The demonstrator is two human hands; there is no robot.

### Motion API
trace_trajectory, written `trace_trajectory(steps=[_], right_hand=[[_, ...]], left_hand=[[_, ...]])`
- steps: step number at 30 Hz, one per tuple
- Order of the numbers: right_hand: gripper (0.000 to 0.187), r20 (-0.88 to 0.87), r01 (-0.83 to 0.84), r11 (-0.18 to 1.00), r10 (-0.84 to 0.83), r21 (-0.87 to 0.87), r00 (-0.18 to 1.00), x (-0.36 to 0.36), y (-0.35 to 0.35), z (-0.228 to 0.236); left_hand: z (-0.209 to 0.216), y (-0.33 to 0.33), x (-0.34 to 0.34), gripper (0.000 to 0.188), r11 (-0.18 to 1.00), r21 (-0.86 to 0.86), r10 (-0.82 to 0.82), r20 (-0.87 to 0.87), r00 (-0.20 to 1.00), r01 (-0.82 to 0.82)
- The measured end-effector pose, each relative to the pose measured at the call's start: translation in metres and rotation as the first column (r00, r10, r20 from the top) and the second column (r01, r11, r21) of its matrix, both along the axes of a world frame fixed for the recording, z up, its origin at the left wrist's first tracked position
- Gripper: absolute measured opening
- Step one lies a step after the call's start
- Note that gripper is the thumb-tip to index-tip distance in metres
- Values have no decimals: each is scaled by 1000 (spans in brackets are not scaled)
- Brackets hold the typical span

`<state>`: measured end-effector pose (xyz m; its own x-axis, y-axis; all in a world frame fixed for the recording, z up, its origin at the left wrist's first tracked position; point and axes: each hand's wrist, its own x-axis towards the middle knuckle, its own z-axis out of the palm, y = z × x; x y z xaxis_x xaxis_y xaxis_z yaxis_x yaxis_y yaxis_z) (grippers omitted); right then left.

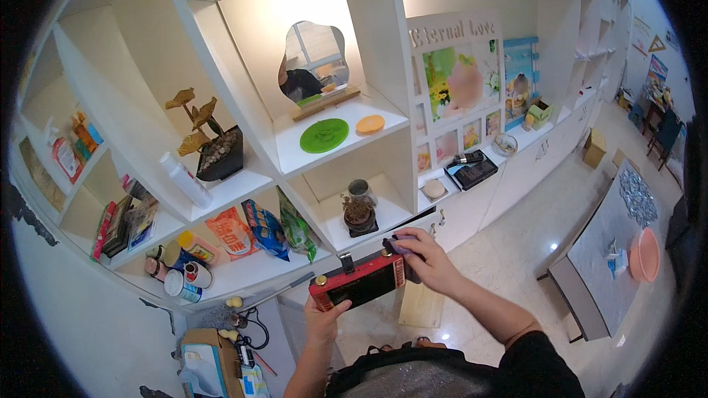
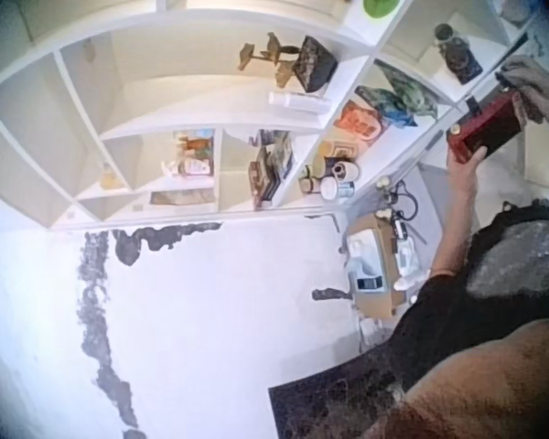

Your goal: The person organizes items on a white shelving unit. They place framed photos on a shelf, wipe the shelf surface with a cloth, and arrange various containers, bottles, and a small red device. The person also moves a cup and wipes a handheld device before placing it back on the shelf.

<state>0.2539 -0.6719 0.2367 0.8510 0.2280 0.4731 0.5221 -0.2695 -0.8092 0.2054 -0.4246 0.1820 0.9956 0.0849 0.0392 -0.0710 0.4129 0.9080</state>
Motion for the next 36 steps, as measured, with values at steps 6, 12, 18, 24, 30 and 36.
trace_trajectory(steps=[6, 12, 18, 24, 30, 36], right_hand=[[22, 163, 459, 884, -442, -92, 882, -12, 32, 2], [25, 78, 178, 982, -184, 68, 980, -30, 33, -11], [23, 434, 399, 859, -241, -320, 868, -9, 32, 41], [19, 545, 412, 803, -132, -432, 828, -14, 14, 24], [25, 500, 439, 849, -256, -292, 827, -13, 3, 29], [19, 496, 366, 846, -143, -387, 856, -13, -6, 22]], left_hand=[[11, -20, -2, 45, 960, 231, 142, 78, 987, -157], [12, -27, 1, 46, 916, 293, 227, 179, 957, -272], [10, -29, -1, 47, 898, 347, 176, 276, 945, -269], [6, -21, -6, 47, 920, 300, 172, 267, 948, -252], [15, -12, -6, 50, 875, 406, 162, 268, 950, -264], [-4, -4, -7, 52, 894, 379, 135, 281, 950, -240]])
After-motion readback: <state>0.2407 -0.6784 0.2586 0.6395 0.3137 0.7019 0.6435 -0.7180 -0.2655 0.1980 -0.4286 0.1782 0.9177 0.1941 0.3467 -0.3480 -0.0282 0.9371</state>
